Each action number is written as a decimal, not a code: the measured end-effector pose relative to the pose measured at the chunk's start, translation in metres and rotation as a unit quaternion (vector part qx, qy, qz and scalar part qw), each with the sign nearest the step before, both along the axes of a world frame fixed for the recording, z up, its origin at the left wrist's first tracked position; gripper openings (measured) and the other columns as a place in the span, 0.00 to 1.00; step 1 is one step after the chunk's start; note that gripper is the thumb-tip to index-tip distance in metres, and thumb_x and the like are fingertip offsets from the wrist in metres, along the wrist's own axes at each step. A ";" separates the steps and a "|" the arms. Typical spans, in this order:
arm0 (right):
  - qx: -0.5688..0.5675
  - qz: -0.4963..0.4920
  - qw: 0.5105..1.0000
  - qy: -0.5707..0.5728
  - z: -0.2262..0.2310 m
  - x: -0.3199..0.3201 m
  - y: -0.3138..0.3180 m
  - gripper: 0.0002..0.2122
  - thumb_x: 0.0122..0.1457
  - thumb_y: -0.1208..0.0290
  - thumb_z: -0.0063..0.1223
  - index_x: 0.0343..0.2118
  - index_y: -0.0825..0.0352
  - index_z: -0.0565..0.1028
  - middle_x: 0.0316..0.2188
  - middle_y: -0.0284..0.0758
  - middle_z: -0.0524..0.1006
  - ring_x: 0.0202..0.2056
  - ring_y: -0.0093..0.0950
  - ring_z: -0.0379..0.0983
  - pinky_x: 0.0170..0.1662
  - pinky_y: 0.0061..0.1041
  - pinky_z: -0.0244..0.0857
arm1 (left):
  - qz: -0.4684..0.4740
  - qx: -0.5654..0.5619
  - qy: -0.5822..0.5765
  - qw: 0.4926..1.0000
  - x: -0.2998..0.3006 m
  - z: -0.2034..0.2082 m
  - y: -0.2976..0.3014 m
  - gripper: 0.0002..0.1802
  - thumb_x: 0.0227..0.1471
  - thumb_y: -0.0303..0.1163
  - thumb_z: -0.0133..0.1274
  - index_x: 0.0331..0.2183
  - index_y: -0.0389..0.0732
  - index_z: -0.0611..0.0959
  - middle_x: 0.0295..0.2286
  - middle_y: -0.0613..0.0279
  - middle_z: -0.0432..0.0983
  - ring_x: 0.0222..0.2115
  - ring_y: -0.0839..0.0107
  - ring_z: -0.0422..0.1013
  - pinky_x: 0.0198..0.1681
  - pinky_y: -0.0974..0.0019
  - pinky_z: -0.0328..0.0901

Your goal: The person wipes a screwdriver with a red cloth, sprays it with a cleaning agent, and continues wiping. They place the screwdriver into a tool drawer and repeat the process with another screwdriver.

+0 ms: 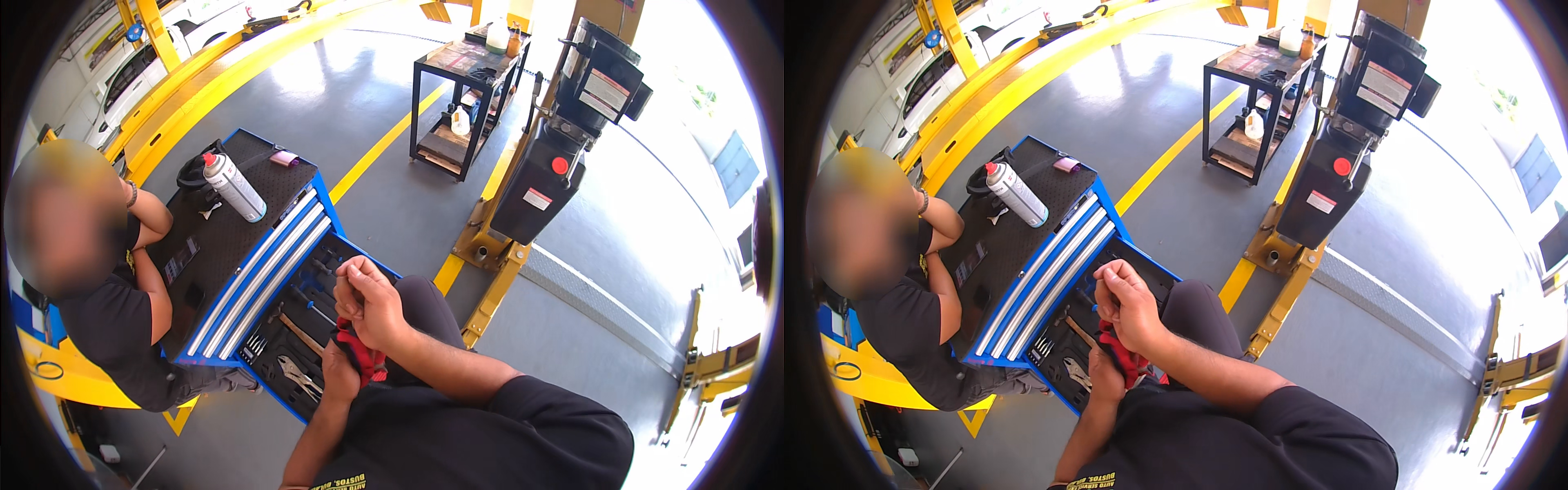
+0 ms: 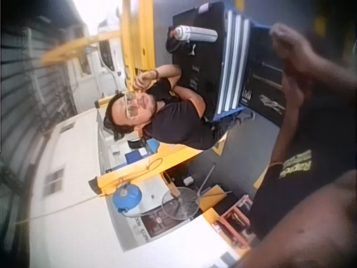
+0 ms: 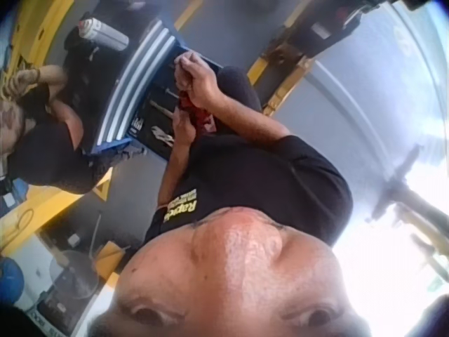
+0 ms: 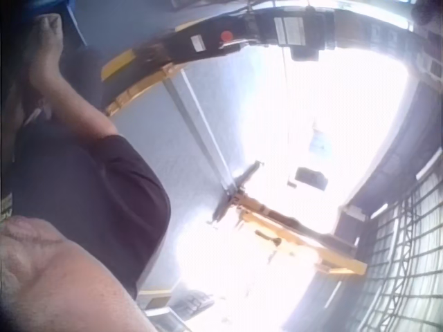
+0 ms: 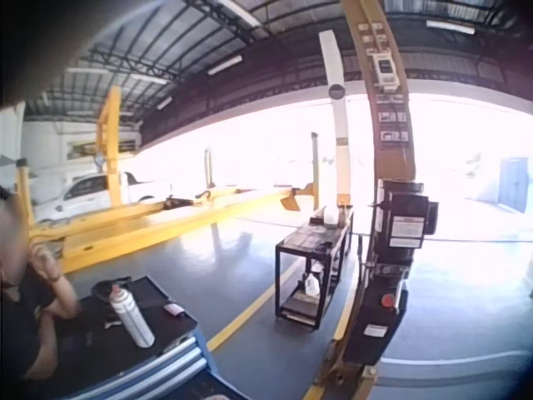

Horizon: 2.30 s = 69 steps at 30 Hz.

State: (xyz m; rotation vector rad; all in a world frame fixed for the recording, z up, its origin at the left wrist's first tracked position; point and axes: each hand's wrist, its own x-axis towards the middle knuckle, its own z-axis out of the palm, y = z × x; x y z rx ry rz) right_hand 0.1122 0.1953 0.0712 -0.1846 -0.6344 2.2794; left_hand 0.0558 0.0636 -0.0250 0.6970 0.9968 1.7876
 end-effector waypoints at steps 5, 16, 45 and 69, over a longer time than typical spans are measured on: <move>0.111 -0.003 0.994 -0.007 -0.006 -0.003 -0.019 0.08 0.74 0.67 0.42 0.42 0.66 0.70 0.19 0.30 0.65 0.18 0.19 0.55 0.24 0.21 0.51 | 0.121 -0.106 -0.133 0.978 0.009 0.039 0.009 0.17 0.71 0.35 0.38 0.51 0.37 0.75 0.37 0.58 0.78 0.32 0.71 0.78 0.35 0.67 0.74; -0.083 0.018 0.996 0.010 0.013 0.011 0.018 0.08 0.73 0.67 0.39 0.39 0.63 0.70 0.16 0.30 0.62 0.15 0.17 0.49 0.17 0.19 0.44 | -0.072 -0.026 0.057 0.995 0.004 0.049 -0.015 0.22 0.73 0.39 0.39 0.59 0.34 0.65 0.46 0.56 0.74 0.43 0.71 0.76 0.46 0.66 0.73; 0.153 0.010 0.980 -0.123 -0.015 -0.005 -0.013 0.12 0.75 0.67 0.39 0.46 0.69 0.73 0.27 0.34 0.76 0.26 0.19 0.70 0.30 0.19 0.65 | 0.014 -0.022 0.180 0.983 -0.011 0.021 -0.016 0.28 0.63 0.27 0.53 0.60 0.33 0.64 0.47 0.60 0.73 0.50 0.73 0.69 0.55 0.66 0.65; 0.677 -0.284 0.640 -0.228 0.003 -0.332 0.137 0.49 0.45 0.75 0.68 0.71 0.62 0.51 0.57 0.60 0.67 0.59 0.56 0.66 0.62 0.46 0.64 | 0.103 -0.012 -0.370 0.923 -0.078 -0.015 -0.124 0.37 0.46 0.30 0.45 0.60 0.27 0.68 0.53 0.39 0.73 0.53 0.46 0.72 0.61 0.48 0.66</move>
